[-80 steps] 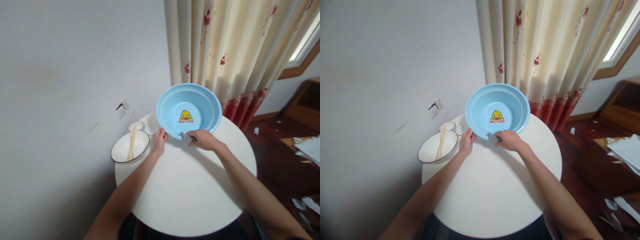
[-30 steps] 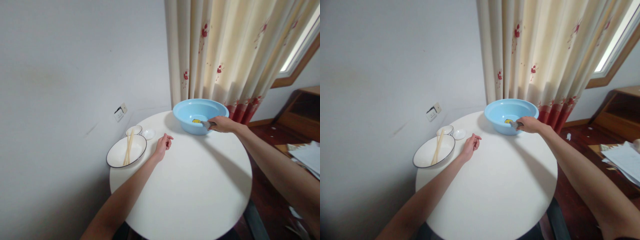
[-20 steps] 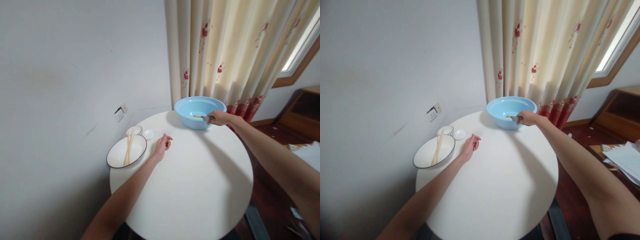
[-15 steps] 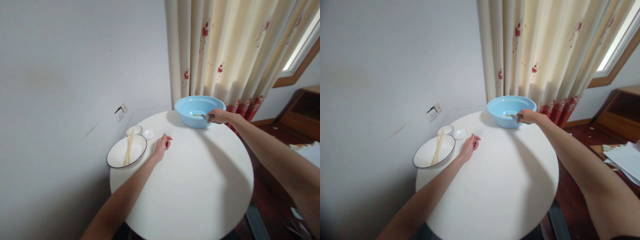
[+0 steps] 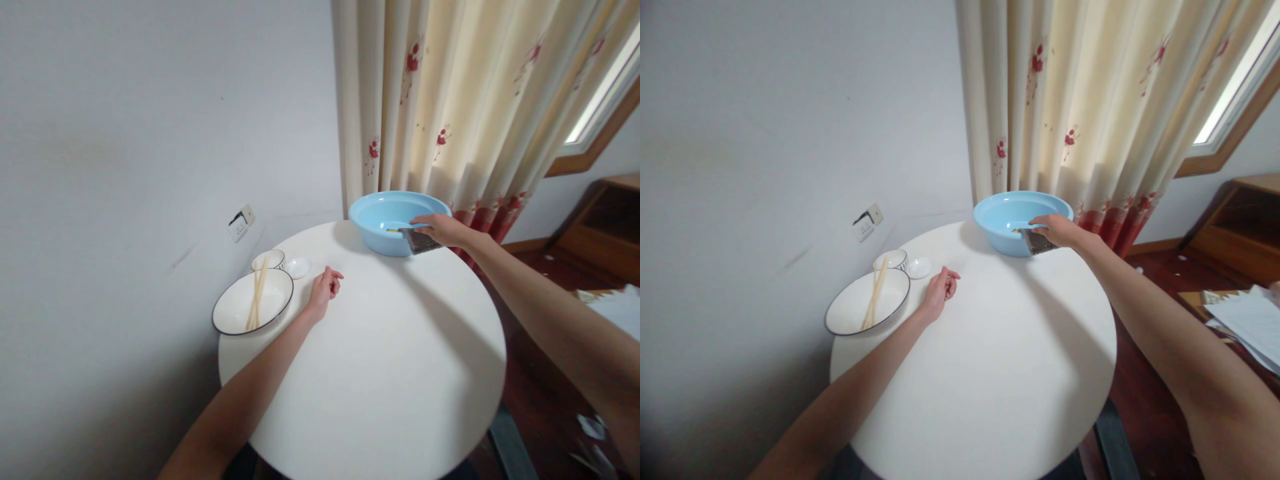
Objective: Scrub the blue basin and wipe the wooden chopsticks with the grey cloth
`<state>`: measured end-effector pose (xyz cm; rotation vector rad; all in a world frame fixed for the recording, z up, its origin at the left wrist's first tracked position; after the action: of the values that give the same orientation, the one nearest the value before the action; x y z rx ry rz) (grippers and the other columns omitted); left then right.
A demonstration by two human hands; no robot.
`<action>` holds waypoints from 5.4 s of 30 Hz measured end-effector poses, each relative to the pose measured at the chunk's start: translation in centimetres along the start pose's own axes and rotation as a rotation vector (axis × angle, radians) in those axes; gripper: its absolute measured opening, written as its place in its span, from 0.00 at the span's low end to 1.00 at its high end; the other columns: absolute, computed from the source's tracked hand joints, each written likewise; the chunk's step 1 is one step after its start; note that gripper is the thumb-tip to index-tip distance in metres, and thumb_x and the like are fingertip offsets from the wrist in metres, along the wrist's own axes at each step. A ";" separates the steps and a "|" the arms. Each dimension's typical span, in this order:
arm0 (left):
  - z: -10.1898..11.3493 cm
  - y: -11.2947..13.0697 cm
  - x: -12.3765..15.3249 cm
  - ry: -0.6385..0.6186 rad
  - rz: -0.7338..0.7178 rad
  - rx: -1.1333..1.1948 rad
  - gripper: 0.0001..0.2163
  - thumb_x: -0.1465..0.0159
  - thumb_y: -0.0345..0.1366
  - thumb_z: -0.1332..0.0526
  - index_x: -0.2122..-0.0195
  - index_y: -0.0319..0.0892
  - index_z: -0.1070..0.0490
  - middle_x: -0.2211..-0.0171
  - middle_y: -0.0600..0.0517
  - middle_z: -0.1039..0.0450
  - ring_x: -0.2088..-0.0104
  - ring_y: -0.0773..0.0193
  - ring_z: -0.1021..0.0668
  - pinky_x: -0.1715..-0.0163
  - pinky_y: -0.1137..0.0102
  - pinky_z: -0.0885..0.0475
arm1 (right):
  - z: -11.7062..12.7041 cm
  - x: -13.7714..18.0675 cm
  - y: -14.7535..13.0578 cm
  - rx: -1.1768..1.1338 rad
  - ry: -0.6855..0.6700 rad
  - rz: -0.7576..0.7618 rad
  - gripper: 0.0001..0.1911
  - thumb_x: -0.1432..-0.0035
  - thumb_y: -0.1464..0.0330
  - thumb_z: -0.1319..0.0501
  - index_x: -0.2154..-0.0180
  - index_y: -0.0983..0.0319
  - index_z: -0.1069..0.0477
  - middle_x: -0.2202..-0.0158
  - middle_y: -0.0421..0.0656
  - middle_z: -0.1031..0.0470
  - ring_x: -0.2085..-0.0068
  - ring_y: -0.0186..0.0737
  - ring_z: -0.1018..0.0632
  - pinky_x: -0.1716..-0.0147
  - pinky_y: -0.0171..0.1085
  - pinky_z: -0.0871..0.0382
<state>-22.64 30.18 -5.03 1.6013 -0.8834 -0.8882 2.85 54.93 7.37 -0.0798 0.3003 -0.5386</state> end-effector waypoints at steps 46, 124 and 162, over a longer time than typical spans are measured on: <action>0.4 1.3 -0.6 -0.087 -0.159 -0.353 0.20 0.39 0.54 0.34 0.64 0.38 0.22 0.68 0.48 0.20 0.66 0.59 0.22 0.61 0.66 0.27 | -12.1 2.0 -17.9 -1.555 0.199 -0.137 0.21 0.53 0.56 0.24 0.60 0.59 0.20 0.61 0.43 0.17 0.59 0.44 0.21 0.53 0.43 0.28; 21.3 12.2 0.4 0.345 0.077 -1.362 0.03 0.45 0.34 0.30 0.69 0.45 0.16 0.65 0.46 0.16 0.61 0.53 0.18 0.59 0.64 0.27 | -15.5 5.0 -18.5 -1.570 0.012 -0.549 0.18 0.53 0.55 0.28 0.65 0.61 0.21 0.66 0.47 0.17 0.67 0.49 0.18 0.70 0.40 0.28; 11.8 18.1 1.8 0.503 -0.273 -0.960 0.12 0.43 0.43 0.30 0.68 0.36 0.17 0.73 0.48 0.19 0.72 0.62 0.21 0.70 0.70 0.33 | -15.1 4.8 -17.7 -1.494 0.033 -0.501 0.22 0.57 0.51 0.28 0.67 0.62 0.22 0.68 0.44 0.19 0.66 0.46 0.22 0.67 0.39 0.33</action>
<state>-34.19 20.37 10.48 0.9995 0.1467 -0.8427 -6.50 37.31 -5.57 -1.6267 0.6707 -0.7069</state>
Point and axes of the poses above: each hand's wrist, its own x-axis away from the middle knuckle, its own z-axis out of the back of the hand, y = z × x, the point moved 7 cm from there along -x, towards the middle knuckle
